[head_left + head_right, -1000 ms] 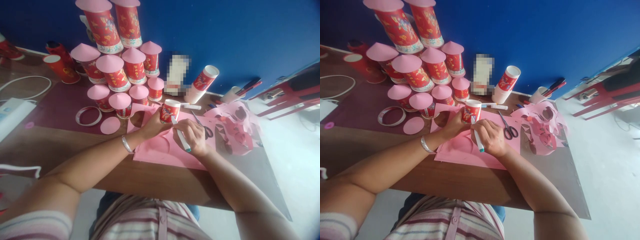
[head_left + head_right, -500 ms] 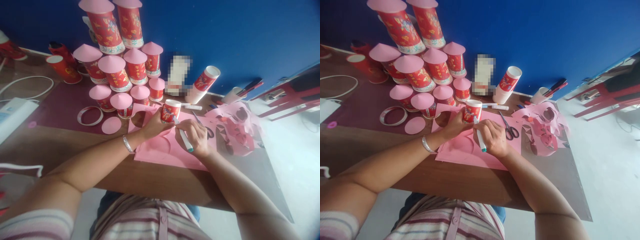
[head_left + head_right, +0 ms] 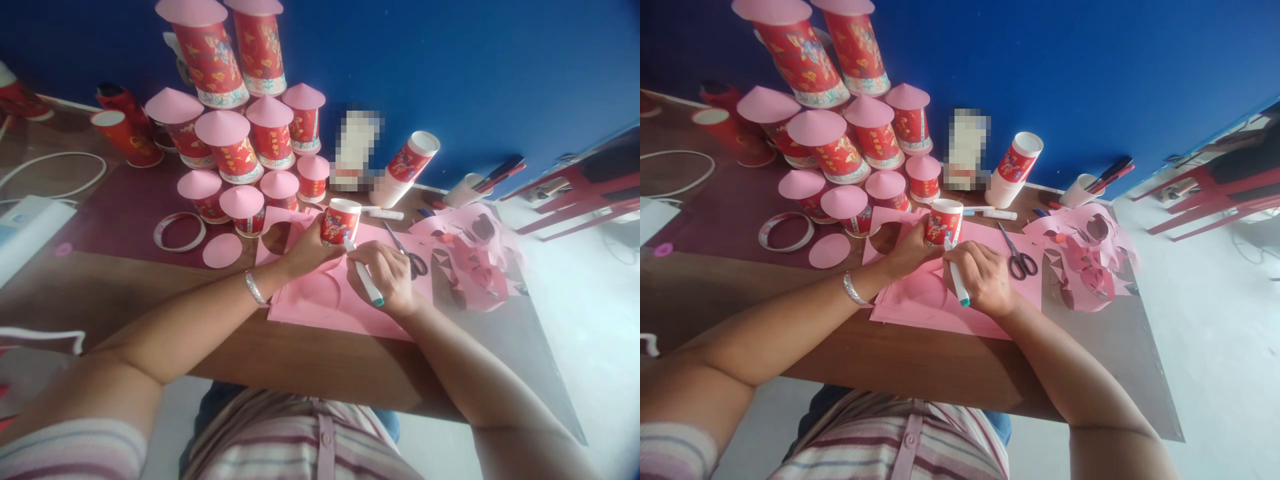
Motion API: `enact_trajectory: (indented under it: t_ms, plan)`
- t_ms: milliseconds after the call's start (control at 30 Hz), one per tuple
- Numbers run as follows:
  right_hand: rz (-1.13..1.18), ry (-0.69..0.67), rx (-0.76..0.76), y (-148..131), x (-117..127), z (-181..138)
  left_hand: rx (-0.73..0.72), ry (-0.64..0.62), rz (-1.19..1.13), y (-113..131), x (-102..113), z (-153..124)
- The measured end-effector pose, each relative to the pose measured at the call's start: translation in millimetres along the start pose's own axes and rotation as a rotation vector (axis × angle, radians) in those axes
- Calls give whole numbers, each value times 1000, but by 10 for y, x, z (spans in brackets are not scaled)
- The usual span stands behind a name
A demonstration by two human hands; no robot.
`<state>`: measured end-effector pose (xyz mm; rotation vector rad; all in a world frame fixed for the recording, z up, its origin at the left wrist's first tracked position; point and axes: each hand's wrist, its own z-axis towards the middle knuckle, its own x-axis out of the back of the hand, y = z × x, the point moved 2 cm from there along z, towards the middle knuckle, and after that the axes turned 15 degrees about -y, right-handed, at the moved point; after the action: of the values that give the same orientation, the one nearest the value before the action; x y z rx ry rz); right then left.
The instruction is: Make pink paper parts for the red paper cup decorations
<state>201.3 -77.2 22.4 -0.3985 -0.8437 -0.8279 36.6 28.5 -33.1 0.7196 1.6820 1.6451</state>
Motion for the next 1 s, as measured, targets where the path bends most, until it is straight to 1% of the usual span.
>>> enact_trajectory:
  t_ms: [100, 233, 433, 700, 1000]
  plan:
    - [11, 11, -8, 3, -20, -17, 14, 11, 4, -2, -3, -5]
    - [14, 39, -10, 7, -23, -19, -9, 0, -4, -17, -8, 11]
    - [49, 39, -2, -3, 14, 18, -19, -2, -11, -11, -16, 11]
    - [17, 38, -14, -6, 18, 32, -21, -17, -32, 41, -36, -12]
    - [43, 25, -12, -2, 24, 36, -33, 5, 19, 44, -40, -3]
